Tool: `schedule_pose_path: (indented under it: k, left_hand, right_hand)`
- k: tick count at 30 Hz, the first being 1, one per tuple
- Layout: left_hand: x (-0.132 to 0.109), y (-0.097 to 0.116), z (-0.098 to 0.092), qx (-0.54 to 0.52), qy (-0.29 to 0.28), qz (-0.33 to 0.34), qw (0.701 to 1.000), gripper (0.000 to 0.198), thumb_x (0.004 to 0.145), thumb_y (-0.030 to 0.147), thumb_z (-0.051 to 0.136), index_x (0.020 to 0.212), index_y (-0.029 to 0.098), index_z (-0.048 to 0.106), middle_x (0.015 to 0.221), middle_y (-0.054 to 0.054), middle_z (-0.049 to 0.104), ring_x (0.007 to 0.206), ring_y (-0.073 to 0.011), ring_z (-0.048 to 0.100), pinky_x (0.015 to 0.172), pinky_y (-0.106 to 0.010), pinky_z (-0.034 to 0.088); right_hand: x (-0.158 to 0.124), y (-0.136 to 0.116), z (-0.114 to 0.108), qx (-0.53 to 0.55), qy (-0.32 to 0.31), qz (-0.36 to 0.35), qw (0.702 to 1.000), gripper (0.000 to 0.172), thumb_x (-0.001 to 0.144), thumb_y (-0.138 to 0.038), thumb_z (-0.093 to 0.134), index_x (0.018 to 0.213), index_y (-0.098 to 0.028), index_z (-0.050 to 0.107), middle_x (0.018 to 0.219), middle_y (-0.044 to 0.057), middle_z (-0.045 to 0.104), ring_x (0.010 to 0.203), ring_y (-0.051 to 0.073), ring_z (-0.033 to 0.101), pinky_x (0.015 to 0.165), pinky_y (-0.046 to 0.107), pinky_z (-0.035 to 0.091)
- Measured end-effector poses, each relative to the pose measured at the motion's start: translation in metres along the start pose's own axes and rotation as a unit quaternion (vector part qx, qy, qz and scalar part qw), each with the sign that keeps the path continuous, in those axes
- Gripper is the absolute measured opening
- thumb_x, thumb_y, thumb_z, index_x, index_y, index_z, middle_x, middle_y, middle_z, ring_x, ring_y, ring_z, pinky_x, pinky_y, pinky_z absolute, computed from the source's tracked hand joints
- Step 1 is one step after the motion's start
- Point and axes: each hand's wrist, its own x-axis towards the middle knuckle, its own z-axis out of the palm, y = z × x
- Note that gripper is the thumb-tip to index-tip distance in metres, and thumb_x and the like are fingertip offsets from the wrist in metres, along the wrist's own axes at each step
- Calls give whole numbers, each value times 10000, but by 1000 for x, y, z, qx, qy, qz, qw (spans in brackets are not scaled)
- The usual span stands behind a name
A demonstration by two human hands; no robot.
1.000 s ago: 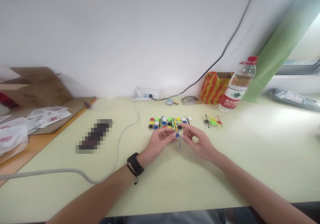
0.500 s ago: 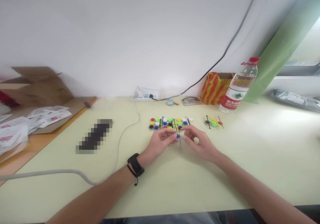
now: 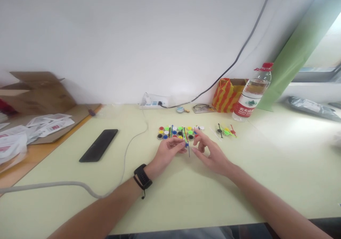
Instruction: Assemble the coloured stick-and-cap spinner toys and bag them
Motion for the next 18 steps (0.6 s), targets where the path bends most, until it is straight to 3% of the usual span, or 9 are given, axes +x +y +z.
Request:
schedule_pose_path:
  k: [3,5,6,7,9,11,16,18]
  left_hand:
    - [0,0,-1,4,-6,-6,1000,305,786,403,835,944,150,770,873,-73,773,747,-177,734,824,-330,609]
    - [0,0,-1,7,-12,-12,1000,306,785,403,835,946,150,775,864,-74,776,741,-177,733,812,-325,607]
    - [0,0,-1,8,-14,-15,1000,306,781,401,838,944,150,777,861,-74,777,737,-176,732,807,-322,606]
    - [0,1,-1,9,-13,-17,1000,305,775,398,843,940,150,777,861,-74,778,734,-174,732,804,-318,604]
    - [0,1,0,9,-7,-21,1000,298,763,390,854,928,153,777,869,-74,781,732,-171,732,801,-314,600]
    - [-1,2,0,9,-2,-22,1000,290,765,386,852,925,156,777,869,-73,781,739,-170,732,800,-310,598]
    - [-2,5,1,9,-18,-14,1000,282,792,372,833,956,149,774,864,-71,773,768,-169,726,822,-310,598]
    - [-2,4,1,9,-25,-12,1000,285,796,372,830,962,147,774,882,-73,773,786,-173,726,835,-315,599]
  right_hand:
    - [0,0,-1,-26,12,-41,999,507,1015,-314,485,1513,-321,394,1024,46,612,672,146,534,682,314,506]
    - [2,0,-4,-60,3,-38,997,268,1026,-332,460,1205,-260,646,914,44,611,648,149,517,655,309,465]
    - [3,0,-5,-83,-3,-27,996,281,1035,-342,443,956,-229,688,811,37,586,616,148,491,631,308,433]
    - [4,1,-7,-102,-9,-12,995,394,1043,-350,425,736,-211,628,709,27,536,582,144,457,605,308,394]
    - [6,1,-9,-115,-11,14,993,525,1055,-358,397,554,-204,424,587,2,419,539,135,394,572,310,330]
    - [7,0,-9,-89,-6,31,996,490,1048,-362,424,585,-208,372,584,-10,405,547,133,387,563,303,316]
    - [6,-7,-4,13,-31,46,998,119,987,-304,543,897,-227,533,759,-9,583,637,133,507,604,267,425]
    - [5,-9,-2,35,-43,50,997,60,975,-289,555,1004,-237,554,819,1,624,682,140,562,616,264,457]
